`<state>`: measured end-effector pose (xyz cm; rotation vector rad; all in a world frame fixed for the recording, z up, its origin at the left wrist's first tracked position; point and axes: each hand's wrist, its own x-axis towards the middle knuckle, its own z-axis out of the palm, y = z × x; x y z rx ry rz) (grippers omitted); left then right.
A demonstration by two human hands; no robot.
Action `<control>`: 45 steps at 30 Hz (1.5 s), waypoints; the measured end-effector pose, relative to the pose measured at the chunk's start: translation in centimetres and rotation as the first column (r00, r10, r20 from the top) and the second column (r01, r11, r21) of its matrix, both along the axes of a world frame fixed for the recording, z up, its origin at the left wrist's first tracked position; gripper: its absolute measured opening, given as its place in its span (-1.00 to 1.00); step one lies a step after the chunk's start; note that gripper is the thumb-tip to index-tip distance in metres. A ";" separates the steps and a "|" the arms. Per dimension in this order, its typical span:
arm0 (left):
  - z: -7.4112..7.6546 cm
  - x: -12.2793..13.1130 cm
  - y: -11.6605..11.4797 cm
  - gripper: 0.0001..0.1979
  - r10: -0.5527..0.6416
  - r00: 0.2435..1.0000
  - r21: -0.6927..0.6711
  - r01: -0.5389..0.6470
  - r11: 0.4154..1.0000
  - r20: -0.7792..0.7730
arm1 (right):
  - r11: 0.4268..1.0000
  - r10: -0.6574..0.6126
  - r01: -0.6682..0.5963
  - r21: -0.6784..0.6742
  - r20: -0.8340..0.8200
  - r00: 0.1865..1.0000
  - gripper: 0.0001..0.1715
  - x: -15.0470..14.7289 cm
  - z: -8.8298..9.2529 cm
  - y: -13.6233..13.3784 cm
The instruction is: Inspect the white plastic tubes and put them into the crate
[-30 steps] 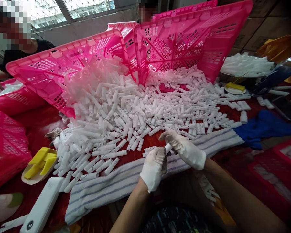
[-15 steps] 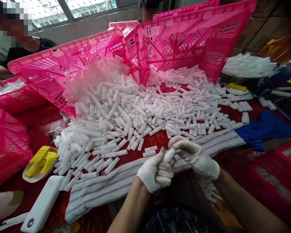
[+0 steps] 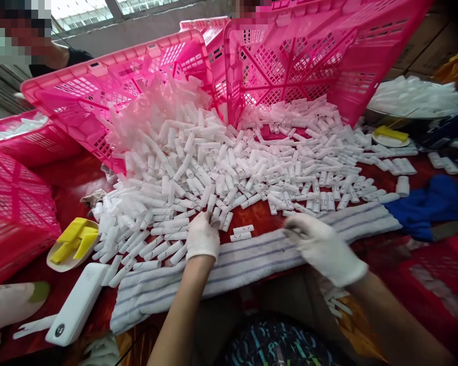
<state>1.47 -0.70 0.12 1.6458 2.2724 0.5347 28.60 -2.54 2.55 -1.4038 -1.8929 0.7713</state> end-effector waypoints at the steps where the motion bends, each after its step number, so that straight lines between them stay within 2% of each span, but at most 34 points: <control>1: 0.1 0.5 0.1 -0.73 -0.025 0.998 0.013 0.026 1.000 -0.056 | 0.993 0.111 -0.113 0.040 0.052 0.993 -0.87 -2.3 -0.4 1.0; 3: 0.4 1.9 0.1 -0.71 -0.059 0.986 0.067 0.071 0.995 -0.158 | 0.960 0.246 -0.271 0.067 0.256 0.935 -0.86 -6.1 -1.1 2.8; 5: 0.9 3.3 0.1 -0.71 -0.103 0.967 0.064 0.121 0.991 -0.232 | 0.935 0.295 -0.352 0.040 0.461 0.837 -0.85 -8.3 -1.7 4.1; 8: 1.1 4.4 0.4 -0.70 -0.120 0.964 -0.061 0.109 0.992 -0.236 | 0.937 0.265 -0.349 0.013 0.624 0.735 -0.81 -8.4 -2.7 5.3; 11: 0.9 4.6 0.8 -0.69 -0.055 0.973 -0.181 0.014 0.983 -0.225 | 0.968 0.181 -0.251 0.020 0.640 0.747 -0.78 -6.5 -3.8 5.8; 13: 0.7 4.5 0.7 -0.68 -0.058 0.972 -0.223 0.005 0.975 -0.230 | 0.987 0.106 -0.154 0.043 0.546 0.831 -0.78 -5.4 -4.4 5.8; 14: 0.7 4.5 0.6 -0.68 -0.068 0.970 -0.220 0.016 0.975 -0.232 | 0.993 0.076 -0.108 0.048 0.439 0.895 -0.78 -5.1 -4.4 5.7; 16: 0.6 4.3 0.1 -0.69 -0.090 0.974 -0.150 0.059 0.987 -0.208 | 0.999 0.047 -0.046 -0.011 0.092 0.995 -0.75 -5.0 -4.1 5.5; 17: 0.6 4.3 -0.1 -0.70 -0.104 0.980 -0.087 0.090 0.992 -0.172 | 0.996 0.036 -0.045 -0.076 -0.117 0.992 -0.71 -5.1 -3.7 5.3; 19: 0.6 4.3 -0.8 -0.71 -0.158 0.987 0.065 0.160 0.985 -0.027 | 0.970 -0.013 -0.099 -0.220 -0.457 0.889 -0.59 -5.4 -2.4 5.1; 21: 0.6 4.5 -1.5 -0.73 -0.259 0.949 0.202 0.222 0.954 0.181 | 0.942 -0.068 -0.146 -0.301 -0.598 0.798 -0.52 -5.4 -1.0 4.9; 23: 0.7 4.8 -2.2 -0.74 -0.354 0.873 0.304 0.256 0.918 0.335 | 0.938 -0.048 -0.168 -0.302 -0.593 0.804 -0.56 -5.1 0.3 4.8; 26: 1.0 5.7 -3.1 -0.76 -0.408 0.834 0.370 0.270 0.889 0.371 | 0.953 0.062 -0.181 -0.241 -0.431 0.900 -0.63 -4.5 1.6 4.9; 29: 1.6 6.6 -3.7 -0.77 -0.352 0.843 0.330 0.224 0.917 0.406 | 0.979 0.097 -0.145 -0.143 -0.297 0.950 -0.64 -4.3 2.4 4.7; 31: 2.0 7.0 -4.0 -0.77 -0.289 0.826 0.243 0.190 0.951 0.484 | 0.985 0.099 -0.135 -0.103 -0.298 0.950 -0.64 -4.4 2.7 4.5; 34: 2.3 7.1 -4.1 -0.78 -0.233 0.798 0.165 0.168 0.972 0.556 | 0.965 0.145 -0.216 -0.148 -0.384 0.912 -0.67 -4.4 2.6 4.0; 38: 2.0 6.6 -4.1 -0.74 -0.247 0.761 0.213 0.145 0.966 0.600 | 0.937 0.158 -0.285 -0.201 -0.485 0.860 -0.59 -3.3 2.4 3.3; 41: 2.1 6.6 -4.1 -0.73 -0.229 0.701 0.177 0.147 0.973 0.675 | 0.940 0.060 -0.249 -0.232 -0.609 0.791 -0.57 -2.6 2.6 3.4; 45: 2.7 7.3 -4.0 -0.72 -0.168 0.649 0.104 0.136 0.985 0.742 | 0.947 -0.122 -0.159 -0.279 -0.770 0.627 -0.57 -3.4 3.2 4.0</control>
